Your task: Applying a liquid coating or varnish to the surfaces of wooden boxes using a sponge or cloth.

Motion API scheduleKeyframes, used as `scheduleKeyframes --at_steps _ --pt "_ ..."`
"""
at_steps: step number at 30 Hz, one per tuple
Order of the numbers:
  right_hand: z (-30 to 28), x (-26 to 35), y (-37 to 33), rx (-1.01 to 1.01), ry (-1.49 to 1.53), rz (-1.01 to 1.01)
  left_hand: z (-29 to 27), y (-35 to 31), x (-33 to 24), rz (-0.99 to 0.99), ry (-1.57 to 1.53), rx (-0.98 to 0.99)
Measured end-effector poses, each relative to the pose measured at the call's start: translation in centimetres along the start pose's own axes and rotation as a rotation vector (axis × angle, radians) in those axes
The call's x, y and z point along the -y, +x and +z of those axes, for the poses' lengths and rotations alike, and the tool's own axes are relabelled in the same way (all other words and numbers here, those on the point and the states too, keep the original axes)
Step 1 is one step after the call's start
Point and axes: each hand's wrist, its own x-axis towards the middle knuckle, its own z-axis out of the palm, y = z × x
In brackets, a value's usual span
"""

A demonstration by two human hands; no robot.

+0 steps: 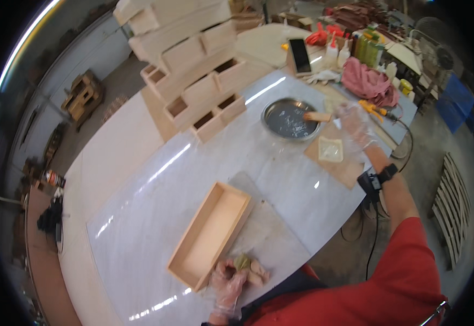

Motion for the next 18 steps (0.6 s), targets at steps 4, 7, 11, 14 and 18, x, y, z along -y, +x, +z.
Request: scheduleKeyframes --at_steps 4,7,11,14,18 --pt "-9.0 6.5 -0.9 0.163 0.952 0.397 0.7 -0.2 -2.0 -0.024 -0.314 0.024" --pt "-10.5 10.7 -6.1 -0.137 0.764 -0.527 1.6 0.4 -2.9 -0.048 -0.485 0.040" --pt "-17.6 18.4 -8.3 0.334 1.430 -0.458 1.9 0.3 -3.4 -0.048 -0.664 0.032" --pt "-18.8 21.5 -10.1 0.263 1.466 -0.392 2.0 -0.7 -4.2 -0.075 -0.654 -0.025" --pt "-20.2 21.8 -9.9 0.887 1.831 -0.201 0.6 -1.7 -3.8 -0.092 -0.581 0.000"
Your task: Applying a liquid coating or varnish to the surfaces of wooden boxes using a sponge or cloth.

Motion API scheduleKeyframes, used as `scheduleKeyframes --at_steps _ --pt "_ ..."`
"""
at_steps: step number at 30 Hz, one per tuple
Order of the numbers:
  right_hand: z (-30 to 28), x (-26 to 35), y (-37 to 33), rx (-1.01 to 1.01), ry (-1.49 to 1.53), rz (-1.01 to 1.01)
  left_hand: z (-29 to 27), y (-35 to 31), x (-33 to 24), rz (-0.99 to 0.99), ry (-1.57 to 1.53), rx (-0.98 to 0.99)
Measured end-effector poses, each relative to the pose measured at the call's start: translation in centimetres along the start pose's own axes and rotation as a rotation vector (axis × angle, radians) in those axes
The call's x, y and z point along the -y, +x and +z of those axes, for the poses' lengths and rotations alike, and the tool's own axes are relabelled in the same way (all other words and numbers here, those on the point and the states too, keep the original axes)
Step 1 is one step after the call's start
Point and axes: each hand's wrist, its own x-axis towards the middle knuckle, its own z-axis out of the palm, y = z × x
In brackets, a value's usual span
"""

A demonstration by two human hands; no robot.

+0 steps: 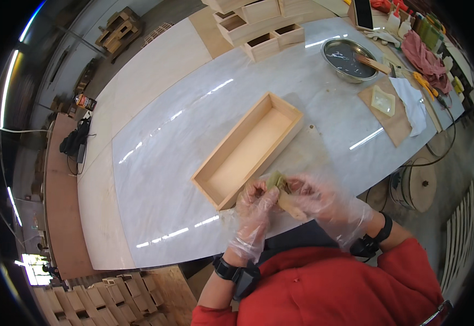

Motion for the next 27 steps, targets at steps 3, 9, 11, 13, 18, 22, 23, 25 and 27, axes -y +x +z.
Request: scheduleKeyframes --at_steps 3,9,11,13,18,22,23,25,27 --pt "1.4 -1.8 -0.7 -0.262 0.473 0.116 0.0 -0.9 -0.4 -0.030 -0.091 -0.025" --pt "1.7 -2.5 -0.5 -0.141 0.125 -0.066 -0.5 -1.7 0.4 0.009 -0.291 0.007" --pt "2.4 -2.4 -0.7 -0.168 0.512 0.213 -1.3 -2.1 0.5 -0.046 -0.332 0.033" --pt "2.9 -1.8 -0.6 -0.168 0.471 0.199 -1.6 -2.4 0.5 -0.060 -0.298 0.016" --pt "3.3 -1.5 -0.2 -0.176 0.342 0.225 -1.4 -2.7 1.2 0.079 -0.267 -0.097" --pt "3.2 -2.1 0.3 -0.237 0.380 0.263 -1.1 -3.5 0.0 0.145 0.044 -0.121" --pt "3.3 -2.0 0.3 -0.236 0.394 0.260 -0.9 -3.9 -0.2 0.184 0.097 -0.037" --pt "3.5 -1.6 0.1 -0.226 0.445 0.238 -0.9 -4.2 -0.3 0.124 0.108 -0.024" --pt "3.7 -1.5 0.0 -0.219 0.494 0.212 -1.6 -3.4 0.8 0.225 0.260 -0.008"
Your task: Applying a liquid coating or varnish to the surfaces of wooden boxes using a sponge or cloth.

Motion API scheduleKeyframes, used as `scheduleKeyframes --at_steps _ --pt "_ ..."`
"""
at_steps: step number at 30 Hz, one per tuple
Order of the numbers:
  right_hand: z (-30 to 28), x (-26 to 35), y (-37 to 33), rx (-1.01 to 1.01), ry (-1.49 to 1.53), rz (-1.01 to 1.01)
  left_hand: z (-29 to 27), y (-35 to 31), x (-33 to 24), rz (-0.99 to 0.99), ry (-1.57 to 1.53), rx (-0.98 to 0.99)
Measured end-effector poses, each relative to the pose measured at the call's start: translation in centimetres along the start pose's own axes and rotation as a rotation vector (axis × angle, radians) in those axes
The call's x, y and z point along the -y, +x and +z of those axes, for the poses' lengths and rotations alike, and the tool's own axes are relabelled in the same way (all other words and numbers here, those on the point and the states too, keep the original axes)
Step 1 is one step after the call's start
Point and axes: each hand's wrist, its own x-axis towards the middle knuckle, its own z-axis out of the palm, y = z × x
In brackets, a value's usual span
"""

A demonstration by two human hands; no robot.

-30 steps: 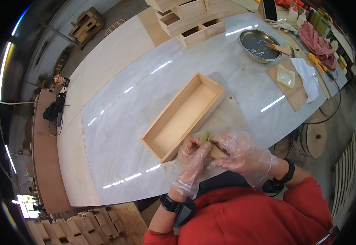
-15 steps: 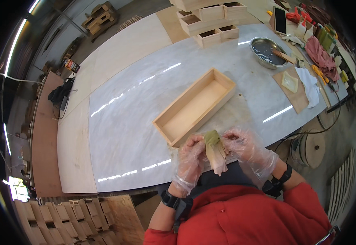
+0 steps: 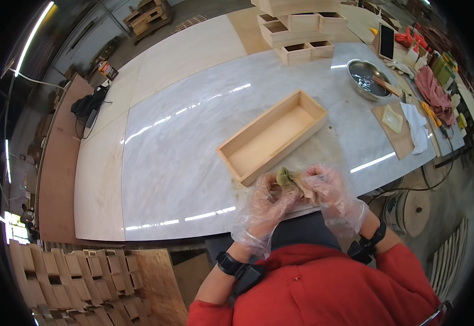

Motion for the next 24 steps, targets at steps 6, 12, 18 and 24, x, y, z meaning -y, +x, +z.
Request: scheduleKeyframes --at_steps 6,12,18,24 --pt "0.2 0.5 -0.2 0.028 0.092 -0.012 -0.1 -0.1 0.5 -0.020 -0.253 0.081" --pt "0.4 2.0 -0.7 0.102 0.066 -0.015 -0.3 0.1 1.2 -0.058 -0.240 -0.050" --pt "0.9 1.8 -0.8 0.061 0.077 -0.025 -0.1 -0.8 -2.7 -0.099 -0.202 0.004" --pt "1.1 1.5 -0.8 0.088 0.038 -0.034 -0.2 -0.6 -0.8 -0.062 -0.372 0.100"
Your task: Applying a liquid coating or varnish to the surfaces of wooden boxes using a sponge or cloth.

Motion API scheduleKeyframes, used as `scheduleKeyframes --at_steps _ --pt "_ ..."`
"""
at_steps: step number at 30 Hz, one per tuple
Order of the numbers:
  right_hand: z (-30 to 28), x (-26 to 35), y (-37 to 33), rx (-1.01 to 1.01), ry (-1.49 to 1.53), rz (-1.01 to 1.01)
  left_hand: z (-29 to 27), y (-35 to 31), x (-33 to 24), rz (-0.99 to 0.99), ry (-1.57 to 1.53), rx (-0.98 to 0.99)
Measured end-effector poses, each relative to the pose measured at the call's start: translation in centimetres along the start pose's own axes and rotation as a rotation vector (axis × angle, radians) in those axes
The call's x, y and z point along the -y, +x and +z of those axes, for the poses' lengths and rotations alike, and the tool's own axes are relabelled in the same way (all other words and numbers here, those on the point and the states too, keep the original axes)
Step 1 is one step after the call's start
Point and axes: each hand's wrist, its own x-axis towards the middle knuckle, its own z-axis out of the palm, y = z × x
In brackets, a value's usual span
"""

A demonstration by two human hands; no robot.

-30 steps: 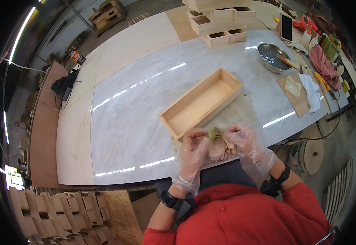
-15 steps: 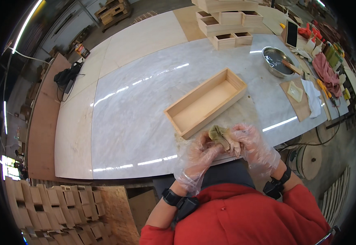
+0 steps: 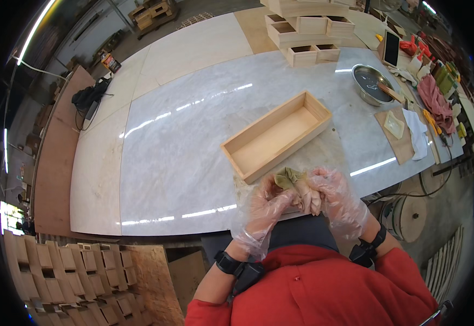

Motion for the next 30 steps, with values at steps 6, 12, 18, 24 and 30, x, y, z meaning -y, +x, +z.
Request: scheduleKeyframes --at_steps 6,12,18,24,30 --pt "-1.2 -0.7 0.0 -0.029 -0.012 0.033 -0.3 -0.6 -1.2 -0.036 -0.047 -0.047" --pt "-2.1 -1.9 0.4 -0.072 0.206 0.009 -0.3 -0.8 -1.3 -0.210 -0.216 -0.180" --pt "-0.3 0.3 -0.6 -0.036 0.084 0.004 -0.5 -0.7 -0.4 -0.113 -0.066 -0.179" --pt "-0.7 0.3 -0.9 -0.009 0.044 -0.003 -1.0 -0.7 0.1 -0.016 0.029 -0.078" --pt "-5.8 -3.2 -1.0 -0.091 -0.593 -0.366 -2.1 -0.9 -1.7 -0.204 0.227 0.097"
